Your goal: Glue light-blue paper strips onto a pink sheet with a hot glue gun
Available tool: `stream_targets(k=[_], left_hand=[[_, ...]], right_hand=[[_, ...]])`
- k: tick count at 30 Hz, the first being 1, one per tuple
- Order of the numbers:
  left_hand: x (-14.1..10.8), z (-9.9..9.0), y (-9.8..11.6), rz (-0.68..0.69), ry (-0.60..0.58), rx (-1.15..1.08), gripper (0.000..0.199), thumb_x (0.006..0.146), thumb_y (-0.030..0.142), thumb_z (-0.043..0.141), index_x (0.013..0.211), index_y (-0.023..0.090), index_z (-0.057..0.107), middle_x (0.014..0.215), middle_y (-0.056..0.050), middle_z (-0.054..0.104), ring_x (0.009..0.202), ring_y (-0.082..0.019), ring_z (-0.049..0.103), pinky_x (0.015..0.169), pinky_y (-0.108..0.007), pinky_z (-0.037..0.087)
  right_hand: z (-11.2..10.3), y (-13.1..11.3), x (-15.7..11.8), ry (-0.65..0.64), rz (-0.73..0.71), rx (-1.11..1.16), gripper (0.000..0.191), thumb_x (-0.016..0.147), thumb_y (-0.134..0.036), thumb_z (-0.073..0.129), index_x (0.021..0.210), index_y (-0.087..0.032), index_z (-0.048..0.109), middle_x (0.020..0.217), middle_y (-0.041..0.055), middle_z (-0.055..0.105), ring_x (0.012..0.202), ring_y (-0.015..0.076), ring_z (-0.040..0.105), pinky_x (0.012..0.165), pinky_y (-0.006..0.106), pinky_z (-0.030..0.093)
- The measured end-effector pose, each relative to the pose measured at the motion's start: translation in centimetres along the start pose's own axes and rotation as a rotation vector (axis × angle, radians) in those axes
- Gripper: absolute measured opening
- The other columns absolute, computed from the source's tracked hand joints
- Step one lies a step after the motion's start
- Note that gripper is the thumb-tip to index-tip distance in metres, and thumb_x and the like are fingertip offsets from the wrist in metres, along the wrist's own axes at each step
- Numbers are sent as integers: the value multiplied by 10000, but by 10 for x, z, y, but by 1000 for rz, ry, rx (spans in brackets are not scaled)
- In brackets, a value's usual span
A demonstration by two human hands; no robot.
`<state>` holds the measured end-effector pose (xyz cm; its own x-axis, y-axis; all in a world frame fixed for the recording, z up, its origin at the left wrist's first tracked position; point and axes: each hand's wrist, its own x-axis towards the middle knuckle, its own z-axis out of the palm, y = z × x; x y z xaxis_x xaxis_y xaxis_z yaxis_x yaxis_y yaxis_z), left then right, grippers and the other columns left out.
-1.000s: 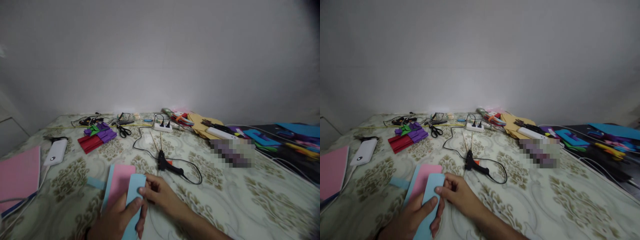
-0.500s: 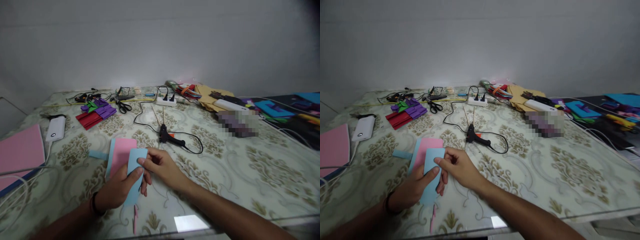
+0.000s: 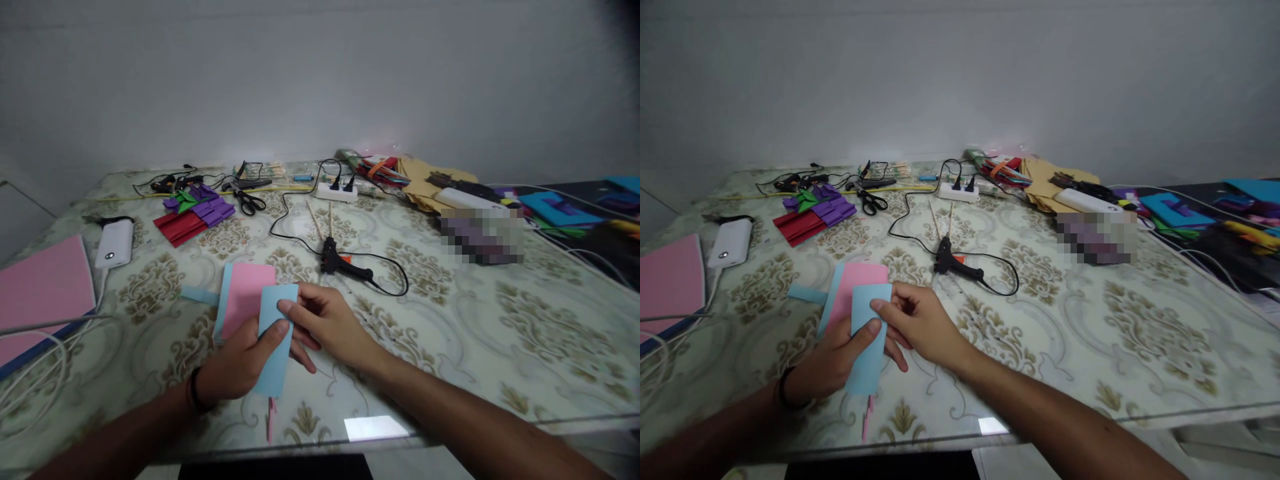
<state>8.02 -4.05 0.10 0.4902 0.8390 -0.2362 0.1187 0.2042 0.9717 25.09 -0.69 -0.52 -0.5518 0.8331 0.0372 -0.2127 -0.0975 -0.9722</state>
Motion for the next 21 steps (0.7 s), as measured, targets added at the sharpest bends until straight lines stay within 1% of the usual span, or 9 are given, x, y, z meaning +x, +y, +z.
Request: stream_targets(k=[3,6,10,13,16,19,21], left_hand=[[-1,2,-1,-14,19,-14,562,1016,600,494,982,145,822,803,-103,814,638,-185,675,542,-234,489],[-1,2,-4,-50,-2,-26,554,1009,603,503,1014,147,817,806,-111,824,663,-208,729,543,-240,513],[-1,1,-5,-26,-4,-53,535,991,614,539,955,147,798,835,-116,835,732,-242,791,666,-297,599],[-1,1,-5,-14,-26,-53,539,996,616,525,967,141,779,887,-124,843,807,-262,814,708,-318,621],[-3,2,-6,-31,-56,-76,534,1004,603,513,1027,130,760,941,-139,844,861,-276,824,708,-316,623],[-4,2,-9,-56,-49,-103,516,1000,591,525,1081,128,739,1003,-153,839,860,-287,827,654,-304,613],[-5,1,-10,-65,-46,-121,502,996,586,538,1099,134,729,1030,-158,836,858,-291,828,645,-304,612]], right_hand=[[2,-2,-1,8,2,-2,420,958,-536,685,765,-219,488,419,-140,392,273,65,436,318,164,276],[2,-1,0,34,17,-7,432,927,-563,701,762,-226,487,436,-135,395,279,66,407,311,180,278],[1,1,-1,82,11,-60,441,913,-563,705,742,-222,483,457,-114,449,318,66,425,348,191,300],[0,1,-2,105,17,-78,414,914,-544,701,753,-215,507,464,-110,467,330,63,424,365,192,300],[-1,1,-3,129,16,-97,402,919,-524,699,746,-211,516,488,-94,509,346,61,434,379,196,298],[-2,1,-2,156,-6,-116,400,914,-506,712,731,-207,519,503,-81,528,382,66,450,403,200,311],[-1,2,-2,176,-19,-128,399,903,-498,727,722,-200,533,519,-72,531,422,69,461,432,203,336]])
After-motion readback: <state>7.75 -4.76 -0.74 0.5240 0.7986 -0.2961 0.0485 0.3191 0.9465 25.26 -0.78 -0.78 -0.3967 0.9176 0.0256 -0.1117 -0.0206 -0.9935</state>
